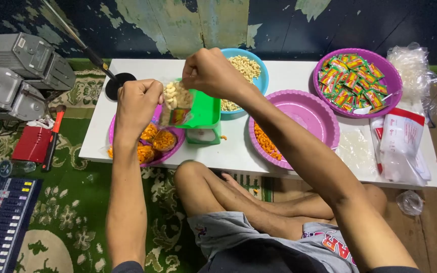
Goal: Manually scooping different types of snacks from bowls into small plastic bags using a spoon and a small scale.
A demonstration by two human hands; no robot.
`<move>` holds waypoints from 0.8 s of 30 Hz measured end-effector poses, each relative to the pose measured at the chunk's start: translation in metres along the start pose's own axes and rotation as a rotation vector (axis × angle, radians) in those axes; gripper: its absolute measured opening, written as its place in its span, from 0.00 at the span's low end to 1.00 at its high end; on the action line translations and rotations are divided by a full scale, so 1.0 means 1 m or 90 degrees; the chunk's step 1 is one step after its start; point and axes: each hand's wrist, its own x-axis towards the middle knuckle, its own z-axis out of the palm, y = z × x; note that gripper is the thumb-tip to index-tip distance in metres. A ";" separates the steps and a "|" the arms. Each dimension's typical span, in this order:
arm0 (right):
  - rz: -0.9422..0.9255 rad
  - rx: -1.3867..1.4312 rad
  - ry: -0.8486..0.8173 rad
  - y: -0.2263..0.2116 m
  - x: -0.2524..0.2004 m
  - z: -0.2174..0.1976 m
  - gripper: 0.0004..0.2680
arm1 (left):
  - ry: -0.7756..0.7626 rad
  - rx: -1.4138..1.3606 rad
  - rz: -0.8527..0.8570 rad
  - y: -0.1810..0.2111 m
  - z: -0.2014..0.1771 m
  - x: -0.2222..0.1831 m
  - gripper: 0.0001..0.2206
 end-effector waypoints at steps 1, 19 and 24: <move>-0.001 -0.001 -0.001 -0.001 0.001 0.002 0.03 | 0.001 -0.001 0.000 -0.003 -0.002 0.000 0.16; -0.142 -0.042 -0.003 -0.008 0.024 0.046 0.03 | 0.067 0.063 0.011 -0.043 -0.042 -0.019 0.15; -0.097 -0.059 0.026 -0.017 0.028 0.057 0.12 | 0.064 0.042 -0.054 -0.045 -0.044 -0.020 0.15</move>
